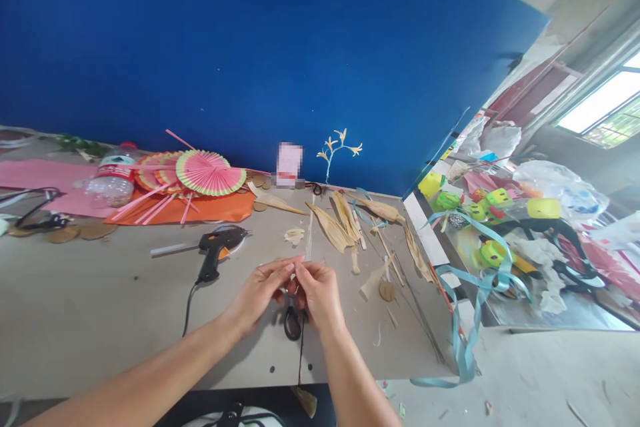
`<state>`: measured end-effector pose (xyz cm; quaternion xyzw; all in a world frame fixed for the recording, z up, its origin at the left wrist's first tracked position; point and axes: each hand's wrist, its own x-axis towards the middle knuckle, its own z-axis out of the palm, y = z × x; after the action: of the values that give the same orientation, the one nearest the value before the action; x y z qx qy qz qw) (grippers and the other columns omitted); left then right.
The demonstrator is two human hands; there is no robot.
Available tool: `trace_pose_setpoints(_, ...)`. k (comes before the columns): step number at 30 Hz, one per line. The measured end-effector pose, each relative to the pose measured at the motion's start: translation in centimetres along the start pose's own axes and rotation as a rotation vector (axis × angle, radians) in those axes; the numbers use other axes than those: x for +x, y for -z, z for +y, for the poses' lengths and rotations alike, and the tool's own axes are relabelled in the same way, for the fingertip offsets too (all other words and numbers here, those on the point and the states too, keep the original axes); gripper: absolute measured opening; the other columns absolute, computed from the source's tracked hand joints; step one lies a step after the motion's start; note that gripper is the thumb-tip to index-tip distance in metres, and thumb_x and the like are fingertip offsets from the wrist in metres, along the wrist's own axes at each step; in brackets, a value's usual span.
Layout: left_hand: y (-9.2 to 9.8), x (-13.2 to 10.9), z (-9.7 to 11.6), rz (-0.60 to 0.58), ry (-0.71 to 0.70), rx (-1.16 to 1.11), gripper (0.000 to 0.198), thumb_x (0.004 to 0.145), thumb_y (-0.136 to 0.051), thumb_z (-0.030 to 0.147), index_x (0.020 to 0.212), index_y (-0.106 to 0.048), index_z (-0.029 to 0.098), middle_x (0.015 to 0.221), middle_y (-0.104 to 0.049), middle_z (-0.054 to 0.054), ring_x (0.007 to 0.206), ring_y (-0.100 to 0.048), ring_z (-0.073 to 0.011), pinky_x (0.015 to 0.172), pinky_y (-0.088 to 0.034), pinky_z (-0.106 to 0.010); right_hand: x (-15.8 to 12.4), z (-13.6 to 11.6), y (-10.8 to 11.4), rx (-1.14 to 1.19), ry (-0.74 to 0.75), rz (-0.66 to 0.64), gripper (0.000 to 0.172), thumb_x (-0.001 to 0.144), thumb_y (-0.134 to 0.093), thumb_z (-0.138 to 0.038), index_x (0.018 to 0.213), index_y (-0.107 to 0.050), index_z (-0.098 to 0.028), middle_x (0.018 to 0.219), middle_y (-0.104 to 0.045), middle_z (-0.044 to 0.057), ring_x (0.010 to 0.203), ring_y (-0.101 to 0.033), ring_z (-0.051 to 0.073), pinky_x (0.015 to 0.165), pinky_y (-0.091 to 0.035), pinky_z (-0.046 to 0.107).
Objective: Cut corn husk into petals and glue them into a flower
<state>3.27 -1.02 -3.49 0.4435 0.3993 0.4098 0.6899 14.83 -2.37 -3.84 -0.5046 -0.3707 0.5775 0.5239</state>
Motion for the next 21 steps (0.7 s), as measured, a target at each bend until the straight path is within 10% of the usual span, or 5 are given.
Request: trace_pose_setpoints(21,0.6,-0.1,0.4,0.014,0.054,-0.189,0.037,0.063,-0.062,0.025,0.099,-0.061,0.016,0.078,-0.059,-0.004,0.058,-0.049,-0.0088,0.044,-0.035,-0.017,0.6,-1.4,-0.2,0.040,0.109,0.153,0.022,0.066,-0.066,-0.033,0.063,-0.053,-0.015,0.043,-0.050,-0.007,0.030,-0.033,0.002,0.031,-0.021,0.015)
